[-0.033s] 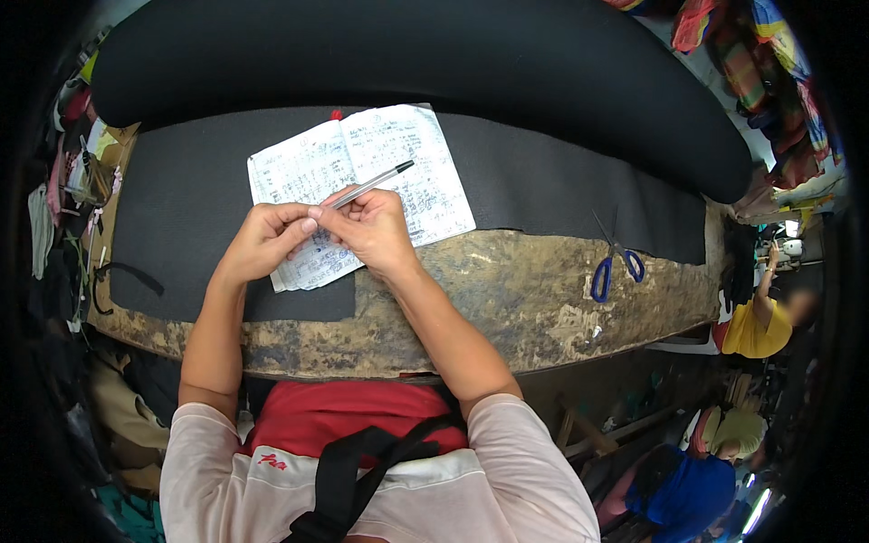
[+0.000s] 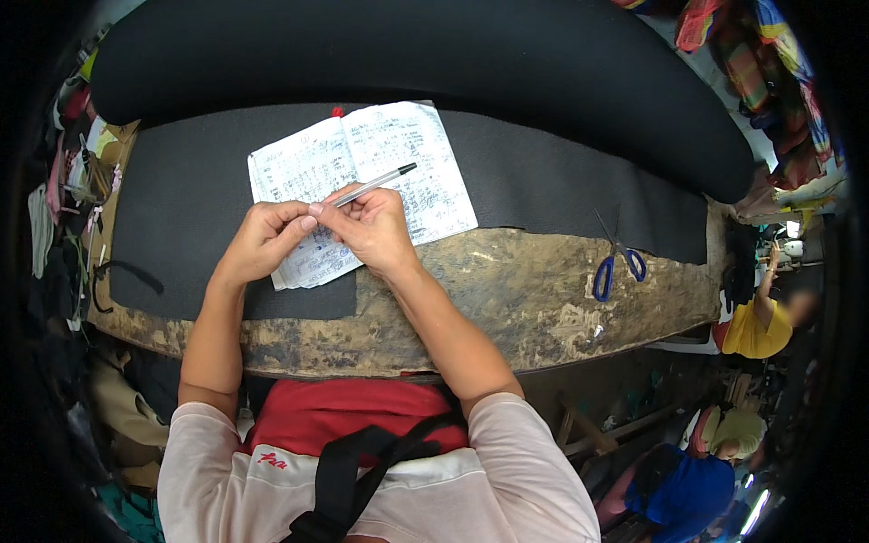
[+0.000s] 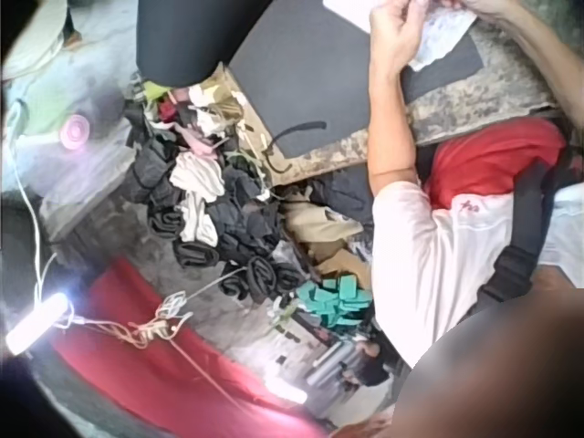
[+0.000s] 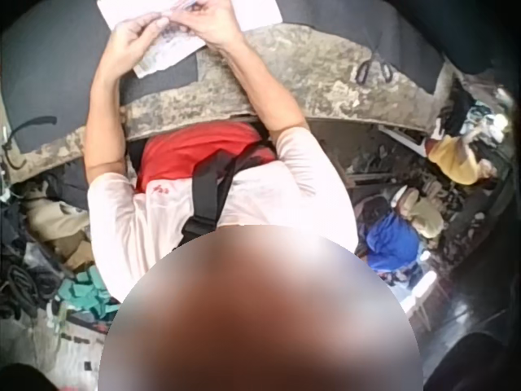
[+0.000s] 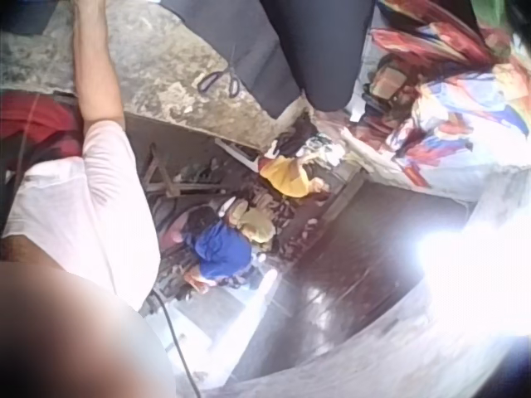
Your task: The person marks a rolled piece of dark fabric with a white marker, writes in a notebook, and then cuts the fabric with scissors. They also sort through piles of fabric pieces and place some on the table.
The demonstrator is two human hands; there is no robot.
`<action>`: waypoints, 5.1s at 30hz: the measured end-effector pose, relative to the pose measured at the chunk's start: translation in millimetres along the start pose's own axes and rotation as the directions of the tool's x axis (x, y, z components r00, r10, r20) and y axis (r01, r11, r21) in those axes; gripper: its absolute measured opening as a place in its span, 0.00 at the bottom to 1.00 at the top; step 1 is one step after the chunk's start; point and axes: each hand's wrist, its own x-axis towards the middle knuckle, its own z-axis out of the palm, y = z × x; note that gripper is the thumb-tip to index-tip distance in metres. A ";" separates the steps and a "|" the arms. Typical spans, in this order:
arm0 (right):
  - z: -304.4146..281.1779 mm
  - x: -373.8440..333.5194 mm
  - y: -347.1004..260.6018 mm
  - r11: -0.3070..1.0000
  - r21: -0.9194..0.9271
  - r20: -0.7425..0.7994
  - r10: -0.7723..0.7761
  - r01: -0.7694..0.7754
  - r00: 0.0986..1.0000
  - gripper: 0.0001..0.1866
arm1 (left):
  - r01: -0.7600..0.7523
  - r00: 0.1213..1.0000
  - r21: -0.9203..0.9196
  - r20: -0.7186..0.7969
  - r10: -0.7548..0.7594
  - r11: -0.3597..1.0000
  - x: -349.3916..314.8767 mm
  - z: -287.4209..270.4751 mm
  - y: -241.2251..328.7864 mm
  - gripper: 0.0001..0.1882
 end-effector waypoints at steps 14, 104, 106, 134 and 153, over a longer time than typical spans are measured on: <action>-66.8 -39.2 -16.2 0.341 -0.808 -0.577 -0.286 -0.481 0.765 0.28 | 0.240 0.672 -0.068 -0.709 -0.216 0.968 6.9 -51.0 -54.7 0.27; 26.7 33.4 52.8 0.971 -0.056 -0.239 -0.239 0.232 0.941 0.13 | 0.160 0.935 -0.212 -0.280 -0.217 0.964 8.3 -35.9 -55.5 0.30; 27.2 33.0 52.7 0.963 -0.083 -0.246 -0.268 0.256 0.931 0.11 | 0.124 0.954 -0.280 -0.231 -0.192 0.952 7.3 -39.2 -56.7 0.31; 33.8 28.5 58.3 0.561 -0.728 0.033 -0.546 0.394 0.837 0.16 | 0.137 0.971 -0.283 -0.150 -0.185 0.949 7.6 -43.9 -58.3 0.28; -39.7 47.7 4.1 0.894 -0.223 -0.609 -0.439 0.388 0.661 0.20 | -0.077 0.889 -0.457 -0.434 -0.146 0.886 5.0 -60.9 -68.9 0.24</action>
